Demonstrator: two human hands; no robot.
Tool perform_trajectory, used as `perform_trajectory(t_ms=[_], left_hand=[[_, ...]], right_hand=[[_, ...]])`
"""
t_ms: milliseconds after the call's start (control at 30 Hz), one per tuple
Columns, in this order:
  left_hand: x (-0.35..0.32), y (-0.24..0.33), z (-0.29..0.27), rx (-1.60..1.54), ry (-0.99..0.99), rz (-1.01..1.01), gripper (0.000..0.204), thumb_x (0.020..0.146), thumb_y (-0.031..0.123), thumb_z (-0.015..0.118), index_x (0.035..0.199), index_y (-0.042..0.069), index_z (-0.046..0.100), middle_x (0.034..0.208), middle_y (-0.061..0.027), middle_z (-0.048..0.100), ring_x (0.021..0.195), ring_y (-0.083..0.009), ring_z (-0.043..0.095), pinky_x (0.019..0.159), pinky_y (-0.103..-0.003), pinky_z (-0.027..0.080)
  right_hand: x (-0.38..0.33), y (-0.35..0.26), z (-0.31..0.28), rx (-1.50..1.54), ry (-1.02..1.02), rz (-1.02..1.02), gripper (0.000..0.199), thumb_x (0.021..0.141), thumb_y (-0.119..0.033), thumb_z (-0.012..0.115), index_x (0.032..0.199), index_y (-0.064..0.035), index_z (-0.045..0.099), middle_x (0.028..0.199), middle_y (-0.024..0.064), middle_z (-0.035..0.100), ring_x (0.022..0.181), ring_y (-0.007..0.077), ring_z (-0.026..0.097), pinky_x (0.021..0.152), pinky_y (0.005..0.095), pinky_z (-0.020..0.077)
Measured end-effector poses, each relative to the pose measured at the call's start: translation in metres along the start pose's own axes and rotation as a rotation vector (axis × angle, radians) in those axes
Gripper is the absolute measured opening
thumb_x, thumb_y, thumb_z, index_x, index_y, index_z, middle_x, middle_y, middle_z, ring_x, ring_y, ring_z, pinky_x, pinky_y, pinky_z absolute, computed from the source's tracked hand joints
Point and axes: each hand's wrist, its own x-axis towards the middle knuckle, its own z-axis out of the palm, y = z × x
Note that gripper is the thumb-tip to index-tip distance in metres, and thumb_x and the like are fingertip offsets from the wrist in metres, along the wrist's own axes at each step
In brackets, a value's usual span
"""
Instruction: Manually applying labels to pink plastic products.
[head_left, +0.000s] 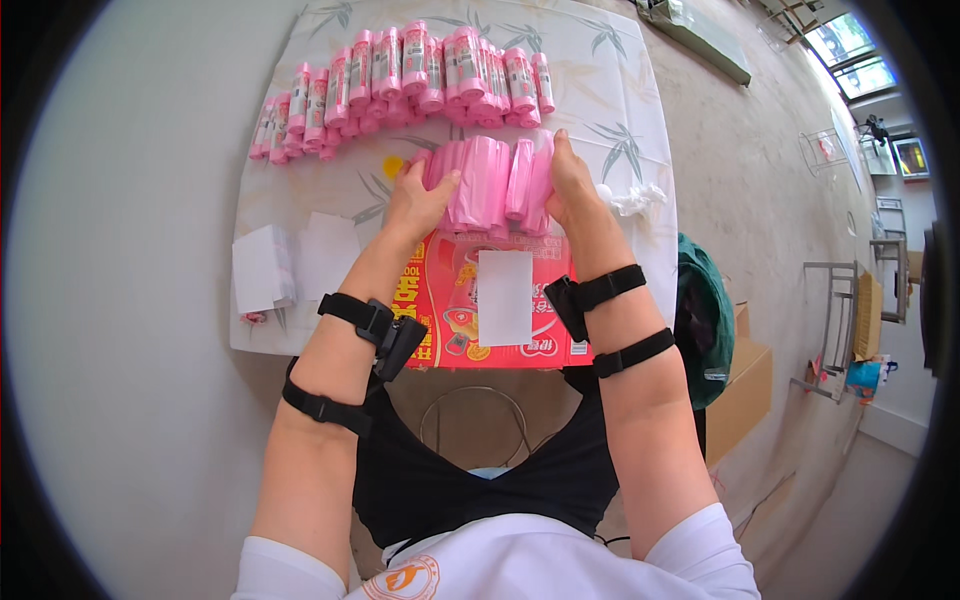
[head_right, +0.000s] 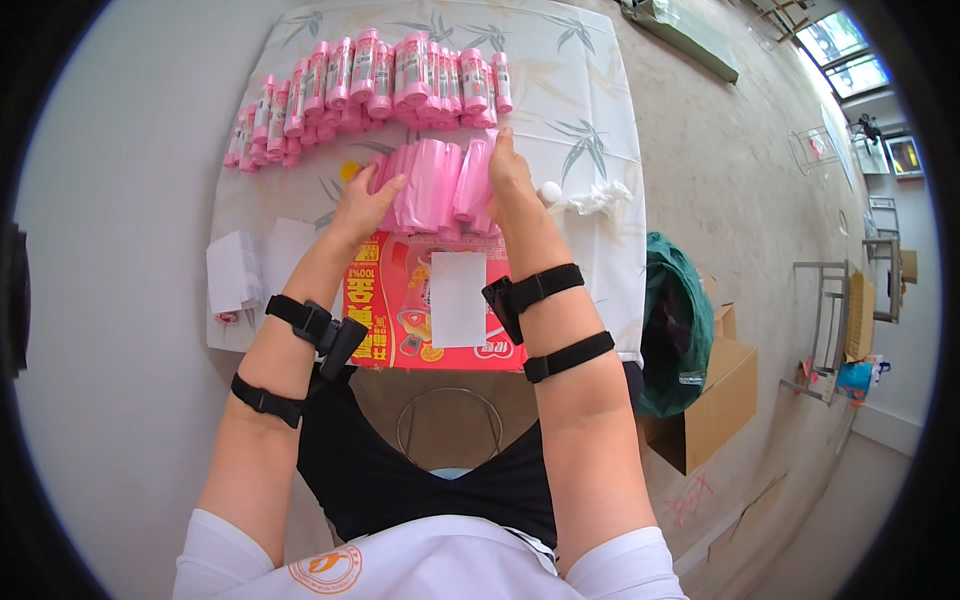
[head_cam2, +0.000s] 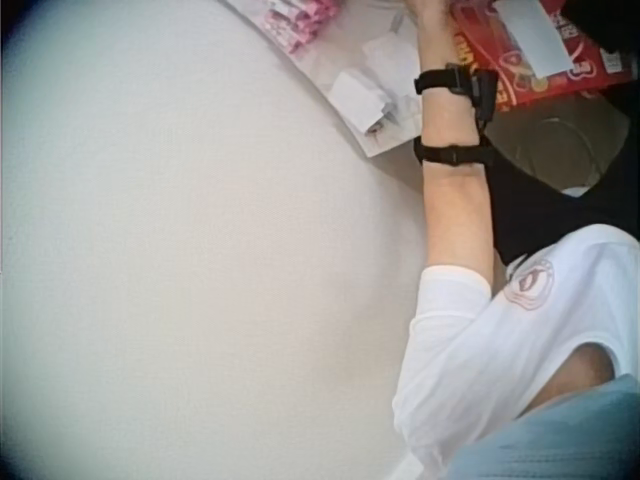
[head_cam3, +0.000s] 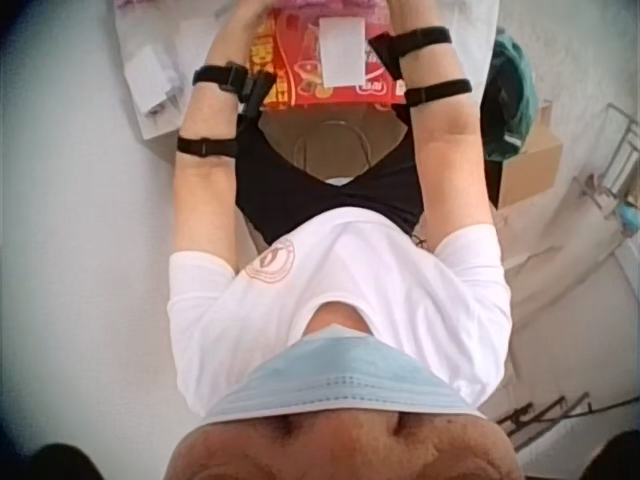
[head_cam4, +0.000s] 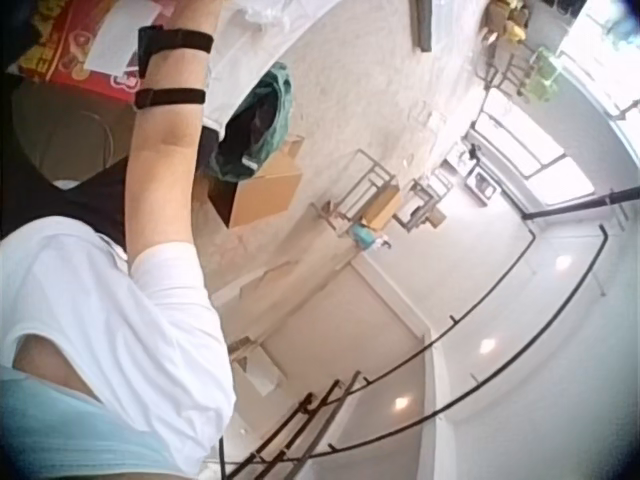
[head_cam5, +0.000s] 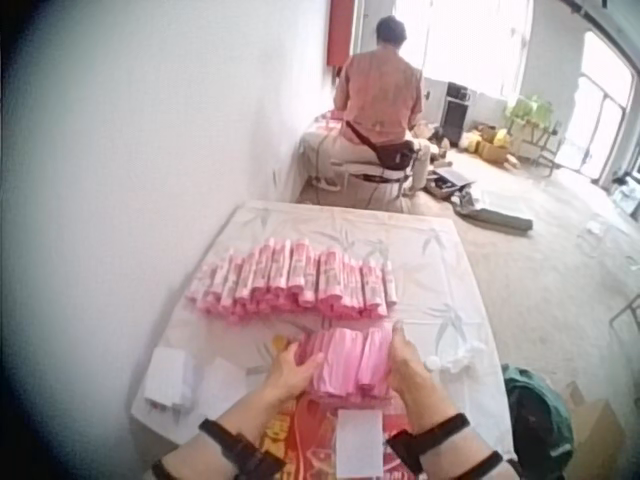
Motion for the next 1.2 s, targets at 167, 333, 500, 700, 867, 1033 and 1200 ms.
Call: perform_trajectory(t_ms=[167, 333, 500, 700, 867, 1033, 1200], left_hand=[[-0.035, 0.008, -0.003, 0.207, 0.232, 0.34, 0.049, 0.082, 0.027, 0.062, 0.12, -0.003, 0.053, 0.13, -0.0232, 0.046, 0.122, -0.037, 0.043, 0.104, -0.04, 0.034], [-0.091, 0.02, 0.029, 0.02, 0.092, 0.509, 0.026, 0.083, 0.01, 0.059, 0.107, 0.0, 0.06, 0.11, -0.0132, 0.06, 0.098, -0.0258, 0.059, 0.086, -0.036, 0.046], [-0.112, 0.026, 0.072, -0.212, -0.032, 0.392, 0.025, 0.082, 0.005, 0.059, 0.106, 0.0, 0.06, 0.107, -0.0132, 0.06, 0.087, -0.0226, 0.062, 0.076, -0.031, 0.05], [-0.114, 0.02, 0.086, -0.218, -0.131, 0.245, 0.032, 0.08, 0.01, 0.061, 0.11, 0.0, 0.059, 0.112, -0.0168, 0.058, 0.092, -0.0302, 0.061, 0.083, -0.039, 0.048], [-0.118, 0.012, 0.094, 0.055, -0.127, 0.323, 0.039, 0.082, 0.009, 0.058, 0.119, 0.0, 0.056, 0.124, -0.0178, 0.054, 0.114, -0.0335, 0.05, 0.098, -0.039, 0.04], [-0.117, 0.008, 0.107, 0.049, -0.137, 0.457, 0.035, 0.082, 0.008, 0.057, 0.115, -0.004, 0.057, 0.121, -0.0189, 0.055, 0.114, -0.0335, 0.05, 0.099, -0.04, 0.04], [-0.088, 0.013, 0.124, -0.019, -0.128, 0.558, 0.027, 0.082, 0.003, 0.054, 0.106, -0.006, 0.061, 0.112, -0.0211, 0.06, 0.106, -0.0354, 0.054, 0.094, -0.039, 0.044]], right_hand=[[-0.001, -0.002, -0.004, -0.586, 0.289, -0.059, 0.065, 0.094, -0.048, 0.043, 0.13, 0.0063, 0.038, 0.118, 0.0178, 0.054, 0.104, 0.0245, 0.058, 0.087, 0.0393, 0.048], [0.005, -0.005, -0.01, -0.084, 0.152, -0.002, 0.086, 0.078, -0.048, 0.063, 0.134, 0.0101, 0.032, 0.135, 0.028, 0.039, 0.119, 0.0355, 0.047, 0.09, 0.0461, 0.0433], [-0.011, 0.006, -0.005, -0.609, 0.331, -0.121, 0.077, 0.07, -0.027, 0.075, 0.127, 0.0088, 0.038, 0.122, 0.0293, 0.051, 0.114, 0.0372, 0.053, 0.091, 0.0404, 0.0453], [-0.035, 0.006, 0.013, -1.042, 0.485, -0.217, 0.059, 0.068, -0.01, 0.069, 0.117, 0.0082, 0.041, 0.101, 0.0278, 0.062, 0.099, 0.0398, 0.061, 0.088, 0.0378, 0.0477], [-0.063, -0.011, 0.032, -0.984, 0.512, -0.409, 0.052, 0.069, -0.011, 0.07, 0.109, 0.0087, 0.044, 0.097, 0.0278, 0.062, 0.097, 0.0402, 0.062, 0.086, 0.0389, 0.0483], [-0.115, -0.044, 0.029, -0.728, 0.429, -0.779, 0.076, 0.067, -0.017, 0.075, 0.129, 0.0084, 0.038, 0.1, 0.0223, 0.062, 0.091, 0.0297, 0.063, 0.081, 0.0351, 0.0496], [-0.188, -0.032, -0.024, -0.342, 0.35, -0.802, 0.07, 0.074, -0.01, 0.071, 0.133, 0.0064, 0.038, 0.106, 0.0131, 0.059, 0.094, 0.0181, 0.059, 0.083, 0.0285, 0.0478]])
